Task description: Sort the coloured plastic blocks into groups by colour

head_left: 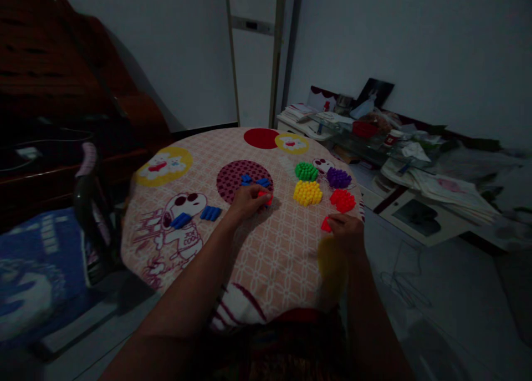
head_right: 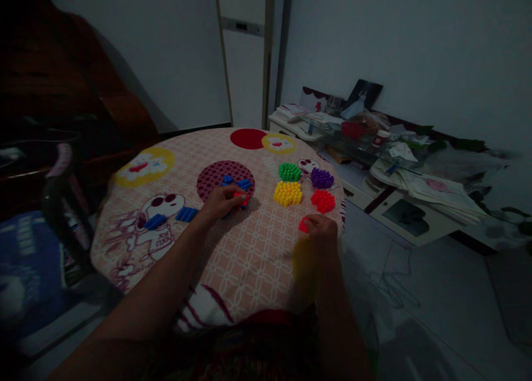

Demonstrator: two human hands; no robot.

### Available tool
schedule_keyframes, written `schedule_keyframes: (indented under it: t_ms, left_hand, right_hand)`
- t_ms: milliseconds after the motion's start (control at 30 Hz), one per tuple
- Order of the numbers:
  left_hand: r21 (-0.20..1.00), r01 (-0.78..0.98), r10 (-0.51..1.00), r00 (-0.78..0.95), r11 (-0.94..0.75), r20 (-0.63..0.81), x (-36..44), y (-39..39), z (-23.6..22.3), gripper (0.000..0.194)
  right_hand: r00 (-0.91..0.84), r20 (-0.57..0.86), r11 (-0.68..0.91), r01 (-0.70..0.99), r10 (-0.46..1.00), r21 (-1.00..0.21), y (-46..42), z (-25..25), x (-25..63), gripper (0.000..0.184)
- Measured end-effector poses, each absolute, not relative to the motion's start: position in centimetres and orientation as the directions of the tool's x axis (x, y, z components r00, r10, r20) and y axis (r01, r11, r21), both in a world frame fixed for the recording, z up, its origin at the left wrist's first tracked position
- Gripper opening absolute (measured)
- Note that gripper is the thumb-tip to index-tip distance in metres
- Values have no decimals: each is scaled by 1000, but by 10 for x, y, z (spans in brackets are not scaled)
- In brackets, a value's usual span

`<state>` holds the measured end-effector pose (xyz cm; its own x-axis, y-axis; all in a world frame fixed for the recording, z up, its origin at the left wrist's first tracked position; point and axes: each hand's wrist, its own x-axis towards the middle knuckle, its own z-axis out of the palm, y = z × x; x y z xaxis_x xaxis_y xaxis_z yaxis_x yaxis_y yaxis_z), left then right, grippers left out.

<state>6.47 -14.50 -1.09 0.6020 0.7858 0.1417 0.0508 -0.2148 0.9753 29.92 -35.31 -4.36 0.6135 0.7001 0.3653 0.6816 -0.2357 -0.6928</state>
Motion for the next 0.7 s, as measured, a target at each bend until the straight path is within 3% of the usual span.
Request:
schedule_keyframes:
  t_ms: [133, 300, 700]
  left_hand:
    - [980, 46, 793, 596, -195, 130, 65, -145, -12, 28]
    - [980, 26, 788, 599, -199, 144, 64, -144, -12, 28]
    - [977, 24, 785, 601, -210, 153, 65, -142, -16, 29]
  right_hand:
    - [679, 404, -248, 651, 613, -717, -354, -39, 316, 31]
    - [643, 595, -323, 762, 483, -561, -340, -35, 335, 24]
    - [588, 617, -492, 800, 523, -345, -314, -50, 340, 16]
